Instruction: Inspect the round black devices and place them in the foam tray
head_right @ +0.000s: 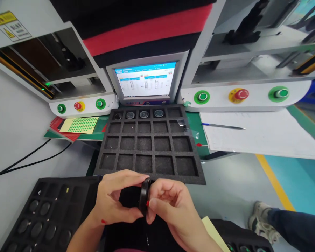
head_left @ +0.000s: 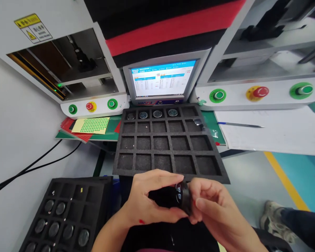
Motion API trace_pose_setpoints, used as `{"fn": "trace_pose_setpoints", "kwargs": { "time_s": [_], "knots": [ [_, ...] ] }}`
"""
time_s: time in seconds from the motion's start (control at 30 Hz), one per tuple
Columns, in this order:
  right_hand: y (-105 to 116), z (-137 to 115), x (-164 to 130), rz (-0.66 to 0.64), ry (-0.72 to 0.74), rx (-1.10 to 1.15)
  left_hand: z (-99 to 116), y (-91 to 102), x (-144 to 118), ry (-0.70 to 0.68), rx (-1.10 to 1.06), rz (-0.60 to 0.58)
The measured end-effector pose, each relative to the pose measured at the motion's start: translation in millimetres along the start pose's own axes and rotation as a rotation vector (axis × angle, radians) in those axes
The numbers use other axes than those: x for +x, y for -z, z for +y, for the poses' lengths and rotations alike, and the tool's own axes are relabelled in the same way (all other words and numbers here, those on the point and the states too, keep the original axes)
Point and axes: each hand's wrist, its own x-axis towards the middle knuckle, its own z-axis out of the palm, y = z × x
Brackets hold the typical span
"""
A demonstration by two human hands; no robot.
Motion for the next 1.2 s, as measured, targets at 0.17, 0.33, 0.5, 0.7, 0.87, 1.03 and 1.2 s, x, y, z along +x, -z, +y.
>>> {"fn": "trace_pose_setpoints", "kwargs": {
  "time_s": [0.17,0.33,0.5,0.7,0.87,1.03,1.2],
  "knots": [
    [-1,1,0,-0.023,-0.018,0.023,3,1.6,1,0.016,0.035,-0.028],
    [-13,-15,-6,0.080,-0.108,0.011,3,3.6,3,0.007,0.044,-0.088],
    [-13,-19,-5,0.059,-0.116,-0.012,3,4.7,3,0.008,0.033,-0.092],
    [-13,-18,-4,0.073,-0.115,0.015,2,5.4,2,-0.004,0.018,-0.102],
    [-14,-18,-4,0.073,-0.107,0.013,1,5.9,3,-0.006,0.032,-0.104],
    [-3,-4,2,-0.004,-0.082,0.043,1,5.7,4,-0.018,0.014,-0.087],
    [5,14,15,-0.163,0.003,0.118,2,11.4,6,-0.020,0.066,-0.052]
  ]
}}
